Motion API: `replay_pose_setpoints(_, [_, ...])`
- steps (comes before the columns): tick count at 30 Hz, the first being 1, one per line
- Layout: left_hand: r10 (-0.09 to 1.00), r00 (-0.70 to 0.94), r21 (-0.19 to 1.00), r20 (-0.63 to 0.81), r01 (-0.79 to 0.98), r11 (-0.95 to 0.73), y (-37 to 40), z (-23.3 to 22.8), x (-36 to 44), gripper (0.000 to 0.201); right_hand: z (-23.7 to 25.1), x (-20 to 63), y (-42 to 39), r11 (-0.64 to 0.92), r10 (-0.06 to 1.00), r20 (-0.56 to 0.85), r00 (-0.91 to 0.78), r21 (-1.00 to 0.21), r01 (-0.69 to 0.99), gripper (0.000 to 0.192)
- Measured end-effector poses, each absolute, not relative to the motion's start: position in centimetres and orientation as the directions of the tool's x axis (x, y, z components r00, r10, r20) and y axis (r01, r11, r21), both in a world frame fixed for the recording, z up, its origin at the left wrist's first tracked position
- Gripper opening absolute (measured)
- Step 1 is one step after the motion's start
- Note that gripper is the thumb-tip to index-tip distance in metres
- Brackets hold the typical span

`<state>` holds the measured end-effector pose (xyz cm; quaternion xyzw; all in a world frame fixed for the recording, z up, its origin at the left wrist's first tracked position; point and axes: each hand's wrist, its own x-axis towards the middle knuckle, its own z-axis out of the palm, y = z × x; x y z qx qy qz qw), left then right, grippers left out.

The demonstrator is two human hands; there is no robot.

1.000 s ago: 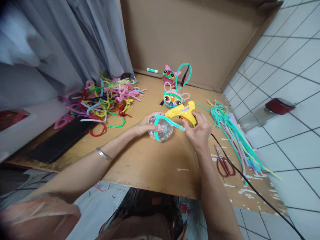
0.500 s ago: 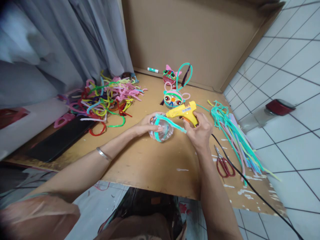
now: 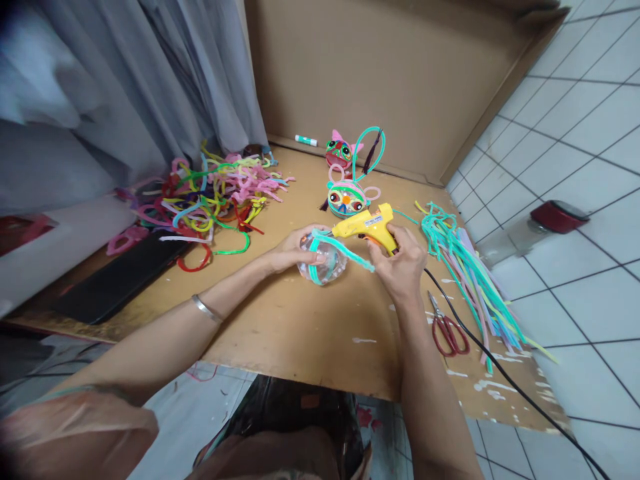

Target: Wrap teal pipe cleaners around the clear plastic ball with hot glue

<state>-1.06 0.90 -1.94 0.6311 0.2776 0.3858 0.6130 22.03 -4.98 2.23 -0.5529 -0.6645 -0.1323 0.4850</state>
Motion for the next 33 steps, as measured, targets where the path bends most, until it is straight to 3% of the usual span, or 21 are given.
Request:
replay_pose_setpoints(15, [0.795, 0.590, 0.985, 0.139, -0.162, -0.053, 0.81, -2.02, -1.01, 0.075, 2.26, 22.22, -4.99, 0.349, 0.642, 0.758, 0.116, -0.424, 0.836, 0.029])
replay_pose_setpoints(33, [0.794, 0.593, 0.987, 0.130, -0.153, -0.047, 0.65, -1.85, -0.93, 0.077, 2.29, 22.23, -4.89, 0.347, 0.613, 0.785, 0.092, -0.372, 0.861, 0.029])
